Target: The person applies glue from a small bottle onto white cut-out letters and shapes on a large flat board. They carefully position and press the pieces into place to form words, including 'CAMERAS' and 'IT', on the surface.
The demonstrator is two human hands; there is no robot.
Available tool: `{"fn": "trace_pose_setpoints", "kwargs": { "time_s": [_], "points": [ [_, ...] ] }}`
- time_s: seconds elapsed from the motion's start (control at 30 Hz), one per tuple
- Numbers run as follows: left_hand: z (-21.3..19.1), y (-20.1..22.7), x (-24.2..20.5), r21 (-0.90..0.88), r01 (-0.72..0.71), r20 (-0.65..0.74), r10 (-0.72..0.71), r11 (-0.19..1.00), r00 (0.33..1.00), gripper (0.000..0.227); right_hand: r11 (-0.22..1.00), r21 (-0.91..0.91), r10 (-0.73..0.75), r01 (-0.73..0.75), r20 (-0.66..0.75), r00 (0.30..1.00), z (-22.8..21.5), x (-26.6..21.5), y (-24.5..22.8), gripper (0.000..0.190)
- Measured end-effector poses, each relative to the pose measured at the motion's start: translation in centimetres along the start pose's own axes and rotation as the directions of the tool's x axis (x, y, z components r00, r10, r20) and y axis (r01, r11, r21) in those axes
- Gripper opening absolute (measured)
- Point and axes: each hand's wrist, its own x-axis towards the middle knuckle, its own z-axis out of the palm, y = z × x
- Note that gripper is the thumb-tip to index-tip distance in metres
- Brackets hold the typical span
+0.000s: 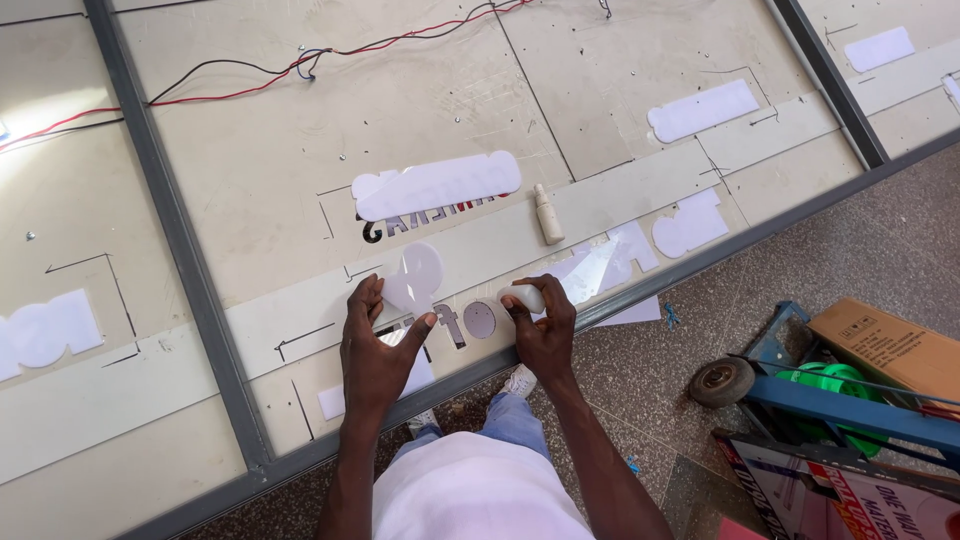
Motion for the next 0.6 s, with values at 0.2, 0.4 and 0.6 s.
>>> {"fn": "trace_pose_setpoints", "kwargs": {
  "time_s": [0.2,0.4,0.6],
  "points": [
    [-0.1,0.2,0.0,-0.009,0.004,0.009,-0.004,1.0,1.0,0.103,0.999,0.023,-0.031,0.03,0.056,0.998,0.5,0.1,-0.6,0.02],
    [0.0,0.1,-0.1,-0.002,-0.009,0.003,0.009,1.0,1.0,0.101,1.0,-0.001,-0.019,0.019,0.035,0.999,0.1,0.2,0.1,0.019],
    [0.0,0.2,-0.1,0.001,0.007,0.01,-0.007,1.0,1.0,0.102,1.0,-0.007,-0.003,0.003,0.003,1.0,-0.8,0.3,1.0,0.02]
  ]
}}
